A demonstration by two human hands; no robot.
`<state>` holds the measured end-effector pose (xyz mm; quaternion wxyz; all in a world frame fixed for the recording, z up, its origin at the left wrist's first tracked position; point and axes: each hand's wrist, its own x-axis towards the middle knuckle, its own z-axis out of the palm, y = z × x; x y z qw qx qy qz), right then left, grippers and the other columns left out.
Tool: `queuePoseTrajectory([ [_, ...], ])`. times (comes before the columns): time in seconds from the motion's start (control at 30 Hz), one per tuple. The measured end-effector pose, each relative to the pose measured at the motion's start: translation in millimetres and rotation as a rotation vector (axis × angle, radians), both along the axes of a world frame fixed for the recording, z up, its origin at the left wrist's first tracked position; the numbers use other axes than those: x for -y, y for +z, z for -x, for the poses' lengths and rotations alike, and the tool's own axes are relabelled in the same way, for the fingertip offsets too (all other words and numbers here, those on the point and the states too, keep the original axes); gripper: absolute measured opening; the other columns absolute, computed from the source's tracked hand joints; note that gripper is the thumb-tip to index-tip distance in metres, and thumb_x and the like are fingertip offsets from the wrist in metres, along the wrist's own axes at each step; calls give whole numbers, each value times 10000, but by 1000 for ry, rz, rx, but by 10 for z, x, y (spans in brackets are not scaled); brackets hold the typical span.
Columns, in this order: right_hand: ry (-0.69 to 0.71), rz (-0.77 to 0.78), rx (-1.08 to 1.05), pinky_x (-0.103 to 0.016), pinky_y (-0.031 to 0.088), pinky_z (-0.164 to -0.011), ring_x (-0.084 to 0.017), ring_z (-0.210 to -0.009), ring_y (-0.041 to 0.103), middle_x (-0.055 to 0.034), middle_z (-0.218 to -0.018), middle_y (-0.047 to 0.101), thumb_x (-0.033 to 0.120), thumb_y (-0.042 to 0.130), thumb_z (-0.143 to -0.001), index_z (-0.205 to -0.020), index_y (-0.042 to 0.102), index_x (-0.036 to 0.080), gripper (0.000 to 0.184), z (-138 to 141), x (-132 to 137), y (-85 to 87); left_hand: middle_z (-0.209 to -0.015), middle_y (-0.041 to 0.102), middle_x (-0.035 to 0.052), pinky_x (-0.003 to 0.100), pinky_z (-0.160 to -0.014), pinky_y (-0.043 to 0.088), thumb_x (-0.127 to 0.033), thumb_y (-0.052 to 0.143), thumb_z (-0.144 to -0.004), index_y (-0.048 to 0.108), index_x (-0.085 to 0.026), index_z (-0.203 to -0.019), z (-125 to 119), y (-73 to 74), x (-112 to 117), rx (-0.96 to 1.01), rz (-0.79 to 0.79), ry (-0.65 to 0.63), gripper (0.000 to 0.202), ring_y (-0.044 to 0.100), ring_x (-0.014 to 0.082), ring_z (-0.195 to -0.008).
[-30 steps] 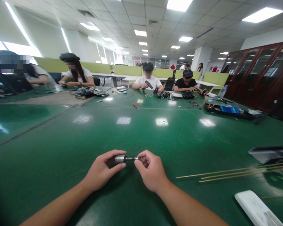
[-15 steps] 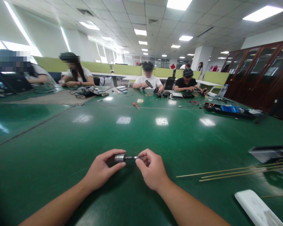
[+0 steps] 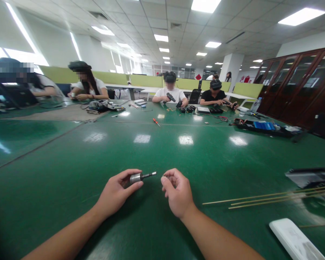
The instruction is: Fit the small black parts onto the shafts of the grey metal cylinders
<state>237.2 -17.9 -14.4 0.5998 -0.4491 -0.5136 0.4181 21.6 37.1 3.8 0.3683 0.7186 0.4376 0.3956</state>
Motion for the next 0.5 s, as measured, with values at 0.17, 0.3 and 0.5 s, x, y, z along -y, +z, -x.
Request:
queuePoseTrajectory([
  [0.17,19,-41,22,-214,293,-440,-88,-457,370,59,-522,402,515,438,-984,-704,524,177,447,8,2,5,-974,714,64,364,-898,530,-388,765,-759,588,-176,-1021,-20,-48,-56,136,131,-19,381,688,235,-940],
  [0.3,58,-36,4,-223,273,-455,-90,-488,340,53,-552,366,547,422,-983,-624,443,193,505,12,-15,-42,-1127,705,110,424,-1035,491,-439,733,-774,533,-170,-1162,-25,-57,-75,272,225,-39,513,673,255,-1075],
  [0.5,80,-42,80,-236,294,-479,-97,-477,368,48,-526,385,558,406,-988,-596,435,197,533,15,-17,-54,-1245,679,117,453,-1106,448,-495,704,-803,602,-196,-1169,300,216,107,123,184,-8,484,618,290,-1199],
])
